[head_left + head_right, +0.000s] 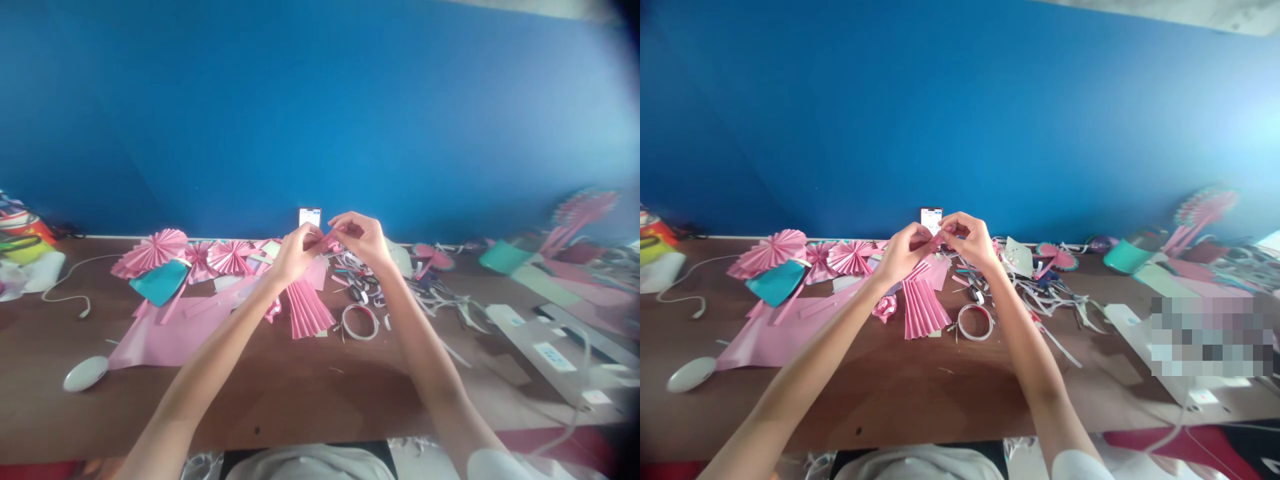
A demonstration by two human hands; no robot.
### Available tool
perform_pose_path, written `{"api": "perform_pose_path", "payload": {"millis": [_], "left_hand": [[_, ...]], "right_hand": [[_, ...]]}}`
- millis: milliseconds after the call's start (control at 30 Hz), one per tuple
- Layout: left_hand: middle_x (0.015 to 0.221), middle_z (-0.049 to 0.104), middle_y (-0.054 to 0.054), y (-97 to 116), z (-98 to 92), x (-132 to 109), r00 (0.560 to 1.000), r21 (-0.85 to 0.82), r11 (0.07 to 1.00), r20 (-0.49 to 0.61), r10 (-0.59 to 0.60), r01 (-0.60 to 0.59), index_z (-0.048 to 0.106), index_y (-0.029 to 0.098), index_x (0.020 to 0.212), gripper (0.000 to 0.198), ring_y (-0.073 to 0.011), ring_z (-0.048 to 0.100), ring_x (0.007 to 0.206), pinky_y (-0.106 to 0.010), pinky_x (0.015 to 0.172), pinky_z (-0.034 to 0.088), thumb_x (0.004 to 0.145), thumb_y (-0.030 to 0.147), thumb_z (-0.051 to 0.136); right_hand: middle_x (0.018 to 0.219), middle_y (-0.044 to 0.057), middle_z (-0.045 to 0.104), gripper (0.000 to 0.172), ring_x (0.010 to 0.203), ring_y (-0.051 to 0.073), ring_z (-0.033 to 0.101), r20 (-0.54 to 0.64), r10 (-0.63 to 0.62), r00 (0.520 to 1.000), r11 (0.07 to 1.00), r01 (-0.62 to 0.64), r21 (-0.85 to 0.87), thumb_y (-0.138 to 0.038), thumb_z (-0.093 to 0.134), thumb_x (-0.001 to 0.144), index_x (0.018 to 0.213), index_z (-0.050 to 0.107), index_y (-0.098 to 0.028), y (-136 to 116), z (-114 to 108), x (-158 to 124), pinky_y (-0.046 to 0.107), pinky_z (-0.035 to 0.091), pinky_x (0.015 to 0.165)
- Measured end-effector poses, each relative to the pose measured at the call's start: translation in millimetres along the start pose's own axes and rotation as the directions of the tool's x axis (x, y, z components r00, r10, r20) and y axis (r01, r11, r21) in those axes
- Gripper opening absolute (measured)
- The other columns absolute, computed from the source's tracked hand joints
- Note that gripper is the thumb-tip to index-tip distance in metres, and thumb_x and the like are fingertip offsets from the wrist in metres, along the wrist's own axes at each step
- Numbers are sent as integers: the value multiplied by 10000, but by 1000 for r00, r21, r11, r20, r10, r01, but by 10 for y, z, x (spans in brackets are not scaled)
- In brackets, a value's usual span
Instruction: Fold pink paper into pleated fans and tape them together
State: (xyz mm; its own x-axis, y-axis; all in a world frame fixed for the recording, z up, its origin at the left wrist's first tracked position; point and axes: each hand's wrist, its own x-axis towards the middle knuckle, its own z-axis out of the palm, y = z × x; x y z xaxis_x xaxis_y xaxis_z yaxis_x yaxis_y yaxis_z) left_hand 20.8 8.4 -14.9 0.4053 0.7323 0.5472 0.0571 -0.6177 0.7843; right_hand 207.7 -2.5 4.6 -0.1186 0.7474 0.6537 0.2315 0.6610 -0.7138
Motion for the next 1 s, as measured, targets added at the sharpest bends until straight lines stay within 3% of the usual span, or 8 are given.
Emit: {"api": "perform_pose_path", "payload": {"millis": [133,333,467,533,633,767,1000], "left_hand": [[920,737,-76,2,-17,9,999,-40,998,12,-50,51,559,200,1008,309,-209,715,825,-302,700,527,856,443,675],[932,718,-90,57,-60,-9,973,-10,996,218,-80,84,607,178,1009,286,-179,701,715,-299,663,532,913,447,588],[756,702,-58,34,-78,-11,945,-24,991,304,-122,135,631,185,921,265,-141,621,527,-315,613,522,915,445,581],[708,691,-54,9,-78,-9,933,-66,984,333,-134,164,646,186,930,263,-149,621,531,-331,627,528,900,445,604],[786,710,-78,-35,-69,-10,926,-115,971,341,-159,209,637,192,982,269,-196,683,698,-342,659,532,854,426,670],[893,723,-91,-76,-64,-21,934,-105,957,270,-233,269,539,218,1028,311,-199,684,733,-312,582,487,839,409,694],[945,707,-73,-58,-64,-1,964,-32,987,220,-146,156,559,202,915,216,-187,674,845,-322,729,483,901,412,609]], "right_hand": [[1001,38,671,401,756,128,624,-29,13,1000,999,-12,39,-329,767,744,1089,593,-220,11,22,11,275,549,646],[1035,37,659,448,740,113,614,-71,55,996,995,-49,88,-327,794,716,1092,572,-225,3,-16,27,272,565,667],[942,24,686,534,756,138,653,-43,131,990,980,-123,157,-321,830,664,1109,552,-220,24,-28,41,276,565,663],[863,3,684,536,729,147,663,-14,169,985,970,-164,178,-335,825,664,1110,549,-220,42,-24,38,276,558,629],[821,-18,669,507,693,144,660,-28,170,985,972,-163,170,-327,816,666,1095,568,-223,61,-24,31,274,546,600],[790,-24,644,456,672,137,639,-129,144,981,985,-129,116,-296,813,649,1050,609,-223,36,-43,42,275,531,595],[685,-38,606,335,642,137,609,-349,125,929,991,-103,80,-258,819,597,881,647,-216,-19,-96,82,291,528,607]]}}
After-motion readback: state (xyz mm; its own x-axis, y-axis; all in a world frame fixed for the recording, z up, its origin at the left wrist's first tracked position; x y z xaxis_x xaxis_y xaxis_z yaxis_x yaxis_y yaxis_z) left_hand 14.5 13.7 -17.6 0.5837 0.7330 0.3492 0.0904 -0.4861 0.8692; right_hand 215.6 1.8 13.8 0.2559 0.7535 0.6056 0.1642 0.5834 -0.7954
